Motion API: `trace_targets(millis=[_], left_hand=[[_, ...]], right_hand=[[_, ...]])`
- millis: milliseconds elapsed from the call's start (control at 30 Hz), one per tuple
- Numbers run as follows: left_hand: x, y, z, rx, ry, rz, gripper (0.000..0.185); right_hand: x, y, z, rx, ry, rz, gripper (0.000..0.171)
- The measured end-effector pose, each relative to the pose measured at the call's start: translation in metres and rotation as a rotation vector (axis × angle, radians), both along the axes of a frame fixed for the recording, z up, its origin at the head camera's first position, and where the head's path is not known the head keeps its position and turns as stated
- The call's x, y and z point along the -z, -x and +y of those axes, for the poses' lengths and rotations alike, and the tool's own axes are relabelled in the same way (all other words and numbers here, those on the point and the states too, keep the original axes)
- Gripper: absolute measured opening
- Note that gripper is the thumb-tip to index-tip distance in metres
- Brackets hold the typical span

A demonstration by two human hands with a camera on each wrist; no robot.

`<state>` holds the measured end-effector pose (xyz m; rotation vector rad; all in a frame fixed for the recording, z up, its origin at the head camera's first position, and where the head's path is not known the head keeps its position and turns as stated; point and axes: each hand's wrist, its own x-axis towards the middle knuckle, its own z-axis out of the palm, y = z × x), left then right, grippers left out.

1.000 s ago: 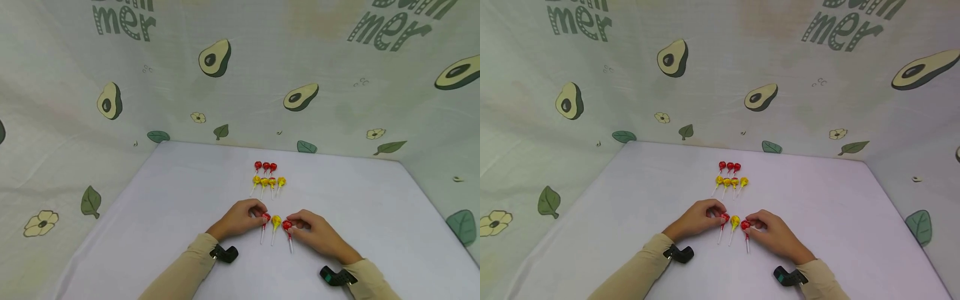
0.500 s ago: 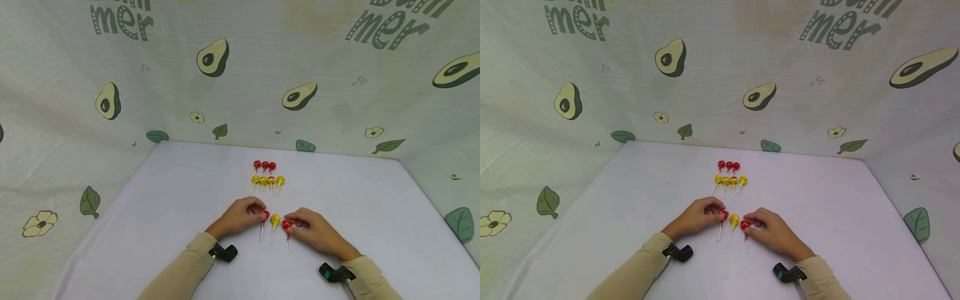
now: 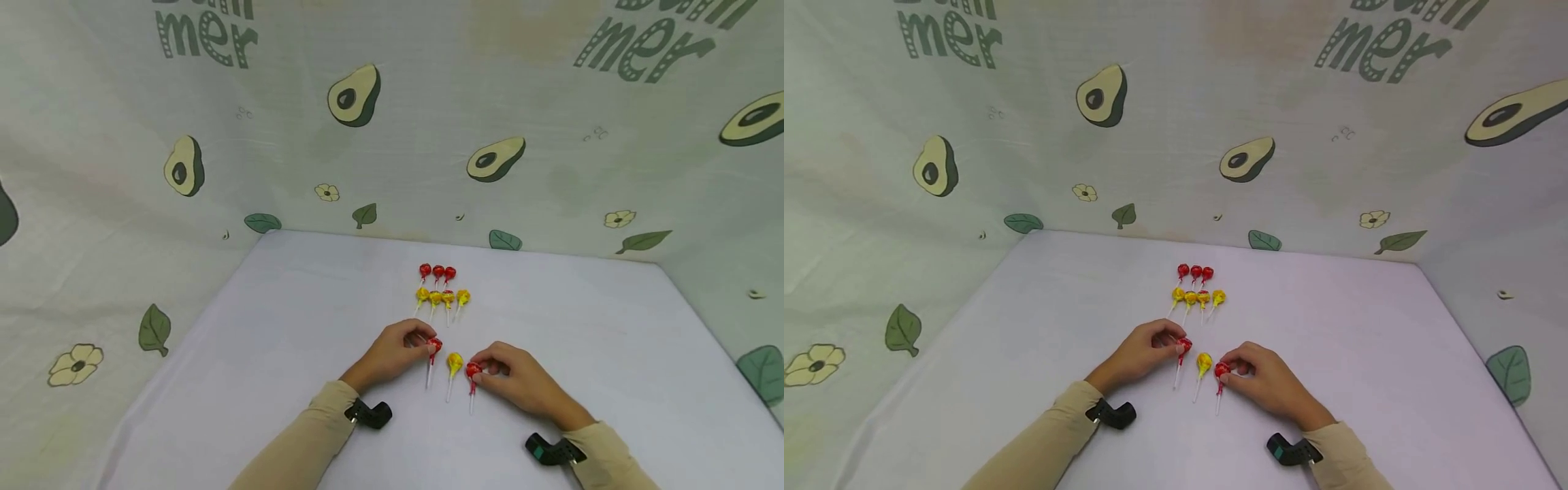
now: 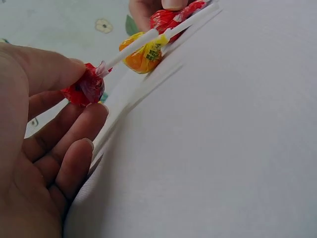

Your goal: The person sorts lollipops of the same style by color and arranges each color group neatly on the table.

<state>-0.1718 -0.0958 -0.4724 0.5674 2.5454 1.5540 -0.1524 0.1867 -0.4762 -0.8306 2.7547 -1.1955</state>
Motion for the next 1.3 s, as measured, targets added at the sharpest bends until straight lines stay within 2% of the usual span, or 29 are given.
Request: trace_targets(millis=[200, 400, 567, 700, 867, 1167, 1300], left_hand=[[0.005, -0.001, 0.000, 0.002, -0.044, 0.003, 0.020], [-0.002, 0.004, 0.000, -0.022, -0.054, 0.004, 0.020], [-0.002, 0.010, 0.004, -0.041, -0.056, -0.011, 0.020], [-0.006, 0.009, -0.002, -0.072, -0.038, -0.017, 0.021], [-0.014, 0.011, -0.009, -0.079, -0.041, -0.028, 0.024], [-0.014, 0.033, -0.019, -0.140, 0.005, -0.016, 0.023], [-0.016, 0.044, -0.019, -0.144, -0.005, -0.017, 0.023]], right_hand=[[0.004, 0.000, 0.002, -0.003, 0.012, 0.040, 0.018], [0.001, 0.002, 0.003, 0.001, 0.010, 0.041, 0.018], [-0.004, 0.003, 0.008, 0.019, 0.012, 0.057, 0.018], [-0.003, 0.006, 0.006, 0.012, 0.017, 0.035, 0.017], [0.001, 0.005, 0.003, 0.020, 0.006, 0.012, 0.017], [0.002, 0.001, -0.001, 0.014, 0.025, -0.006, 0.018], [0.003, -0.001, 0.001, 0.021, 0.019, -0.001, 0.018]])
